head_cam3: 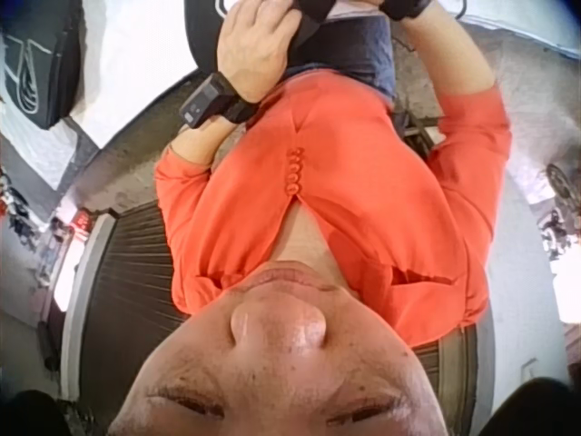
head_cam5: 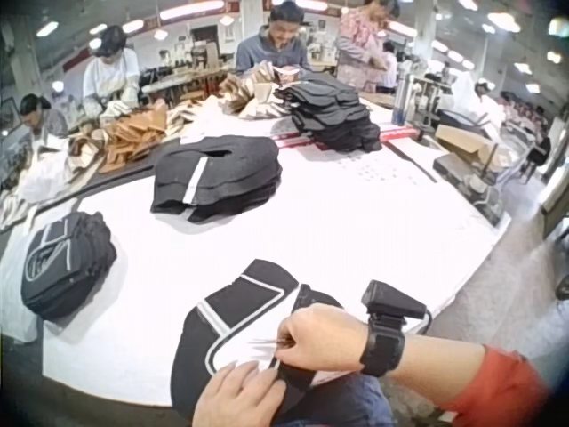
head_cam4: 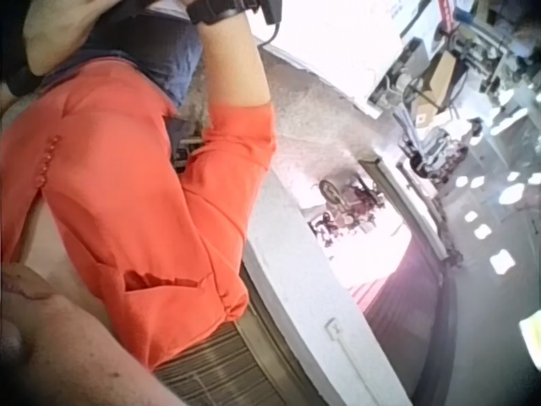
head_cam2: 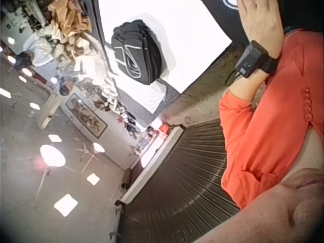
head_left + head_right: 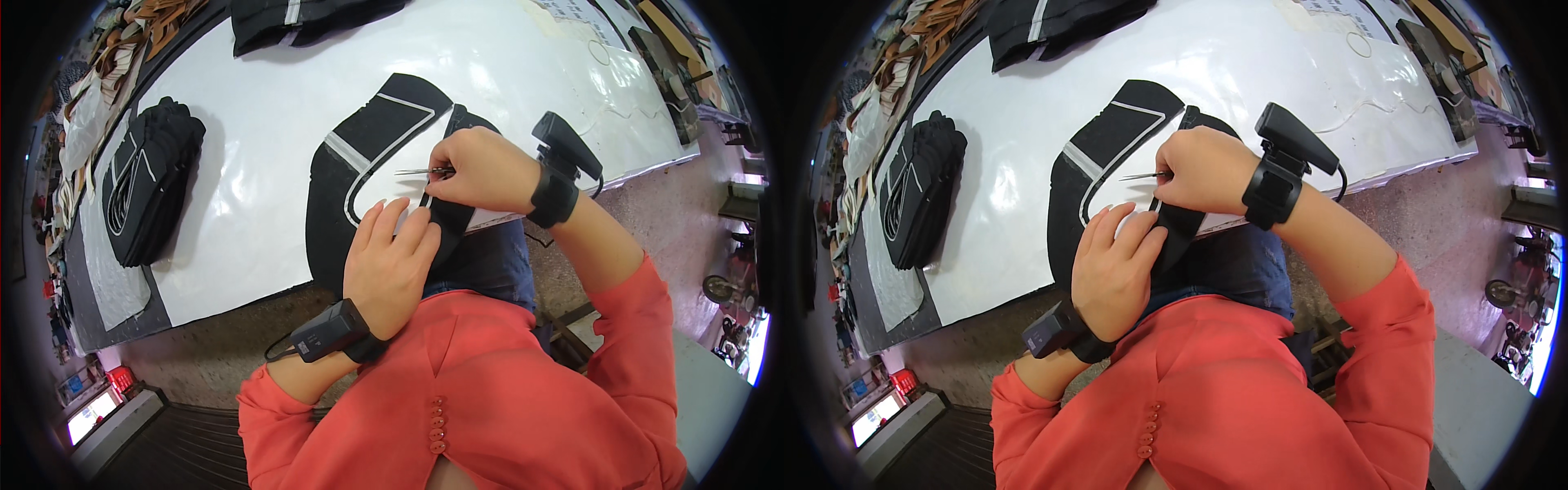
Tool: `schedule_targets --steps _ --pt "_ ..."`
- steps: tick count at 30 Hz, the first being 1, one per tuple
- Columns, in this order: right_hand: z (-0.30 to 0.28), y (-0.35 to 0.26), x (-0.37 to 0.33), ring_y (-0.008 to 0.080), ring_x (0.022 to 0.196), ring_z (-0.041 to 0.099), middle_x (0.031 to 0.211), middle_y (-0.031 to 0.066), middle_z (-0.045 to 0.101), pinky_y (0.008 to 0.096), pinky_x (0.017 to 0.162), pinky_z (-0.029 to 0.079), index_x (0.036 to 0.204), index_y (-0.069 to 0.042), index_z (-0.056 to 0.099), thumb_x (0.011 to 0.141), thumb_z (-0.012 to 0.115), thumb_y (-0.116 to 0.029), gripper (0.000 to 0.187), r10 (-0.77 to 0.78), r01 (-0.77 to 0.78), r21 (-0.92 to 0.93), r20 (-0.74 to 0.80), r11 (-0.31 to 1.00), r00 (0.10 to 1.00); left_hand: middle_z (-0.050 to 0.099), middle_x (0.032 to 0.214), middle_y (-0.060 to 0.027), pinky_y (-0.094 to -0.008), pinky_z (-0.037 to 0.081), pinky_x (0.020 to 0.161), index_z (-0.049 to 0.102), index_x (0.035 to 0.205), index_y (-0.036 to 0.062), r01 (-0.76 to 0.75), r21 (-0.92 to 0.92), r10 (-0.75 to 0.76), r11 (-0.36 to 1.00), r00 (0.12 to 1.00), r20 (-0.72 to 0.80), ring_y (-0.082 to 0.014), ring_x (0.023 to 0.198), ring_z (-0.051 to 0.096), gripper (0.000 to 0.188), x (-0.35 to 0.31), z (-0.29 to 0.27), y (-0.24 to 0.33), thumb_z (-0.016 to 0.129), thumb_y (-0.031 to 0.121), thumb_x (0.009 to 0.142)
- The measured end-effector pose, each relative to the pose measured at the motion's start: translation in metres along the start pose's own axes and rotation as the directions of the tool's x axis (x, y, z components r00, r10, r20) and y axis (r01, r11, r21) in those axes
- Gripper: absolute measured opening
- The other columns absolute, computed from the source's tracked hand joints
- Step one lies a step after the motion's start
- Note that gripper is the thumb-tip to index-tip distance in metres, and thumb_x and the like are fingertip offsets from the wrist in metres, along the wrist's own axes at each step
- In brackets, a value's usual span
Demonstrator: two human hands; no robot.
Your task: Trimming excess threads and finishing edges on black shoe upper components using small snips.
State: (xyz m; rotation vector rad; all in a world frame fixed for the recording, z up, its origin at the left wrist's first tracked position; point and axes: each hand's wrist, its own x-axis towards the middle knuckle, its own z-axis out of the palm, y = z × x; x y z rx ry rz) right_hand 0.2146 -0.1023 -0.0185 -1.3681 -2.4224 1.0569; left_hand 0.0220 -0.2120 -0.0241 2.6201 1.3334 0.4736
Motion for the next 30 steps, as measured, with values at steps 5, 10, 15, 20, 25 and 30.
schedule_targets --steps 5,10,15,20,25,30 --pt "-0.016 0.005 -0.002 0.0283 0.064 0.065 0.073 0.0169 0.068 0.0353 0.063 0.050 0.084 0.003 0.072 0.078 0.073 -0.023 0.026 -0.050 0.048 0.038 0.049 0.998 0.998 0.064 0.131 -0.0081 -0.0485 0.044 0.105 0.066 0.116 0.0044 -0.044 0.033 0.044 0.998 0.999 -0.015 -0.0317 0.124 0.057 0.032 -0.008 -0.002 -0.002 0.061 0.002 0.084" --pt "-0.020 0.007 0.002 0.0222 0.061 0.060 0.070 0.0145 0.065 0.0324 0.060 0.048 0.087 0.002 0.072 0.078 0.074 -0.020 0.024 -0.050 0.048 0.045 0.046 0.998 0.998 0.065 0.131 -0.0096 -0.0485 0.044 0.105 0.066 0.115 0.0038 -0.051 -0.008 0.051 0.999 0.998 -0.021 -0.0320 0.124 0.058 0.032 -0.010 0.001 -0.006 0.061 0.001 0.084" --pt "-0.020 0.004 0.005 0.0202 0.059 0.058 0.069 0.0136 0.065 0.0316 0.061 0.047 0.087 0.003 0.072 0.082 0.074 -0.021 0.025 -0.039 0.033 0.195 0.024 0.980 0.999 0.065 0.130 -0.0112 -0.0483 0.045 0.104 0.066 0.115 0.0026 -0.053 -0.029 0.053 0.998 0.998 -0.015 -0.0322 0.123 0.059 0.033 -0.008 0.000 -0.006 0.061 0.000 0.082" --pt "-0.013 0.013 0.006 0.0222 0.060 0.059 0.070 0.0151 0.065 0.0323 0.061 0.048 0.087 0.003 0.072 0.080 0.074 -0.021 0.025 -0.032 0.033 0.069 -0.010 0.997 0.999 0.065 0.127 -0.0117 -0.0475 0.046 0.102 0.066 0.115 0.0015 -0.057 -0.032 0.056 0.998 0.998 -0.032 -0.0320 0.120 0.059 0.036 -0.004 0.000 -0.004 0.061 -0.002 0.079" --pt "-0.014 0.008 0.009 0.0257 0.062 0.062 0.072 0.0174 0.067 0.0337 0.062 0.049 0.086 0.003 0.072 0.078 0.074 -0.022 0.026 0.013 -0.016 0.061 0.043 0.998 0.999 0.066 0.123 -0.0119 -0.0472 0.047 0.101 0.067 0.112 0.0017 -0.044 -0.023 0.043 0.999 0.997 -0.069 -0.0321 0.117 0.059 0.036 -0.002 0.003 -0.003 0.061 -0.002 0.077" --pt "0.000 0.004 0.001 0.0267 0.066 0.066 0.074 0.0193 0.068 0.0341 0.066 0.052 0.087 0.000 0.074 0.078 0.073 -0.021 0.023 0.007 -0.008 0.060 0.011 0.998 1.000 0.061 0.128 -0.0135 -0.0488 0.045 0.102 0.066 0.123 0.0048 -0.026 -0.035 0.026 0.999 1.000 -0.008 -0.0338 0.122 0.055 0.048 0.001 -0.001 -0.003 0.065 0.000 0.075"
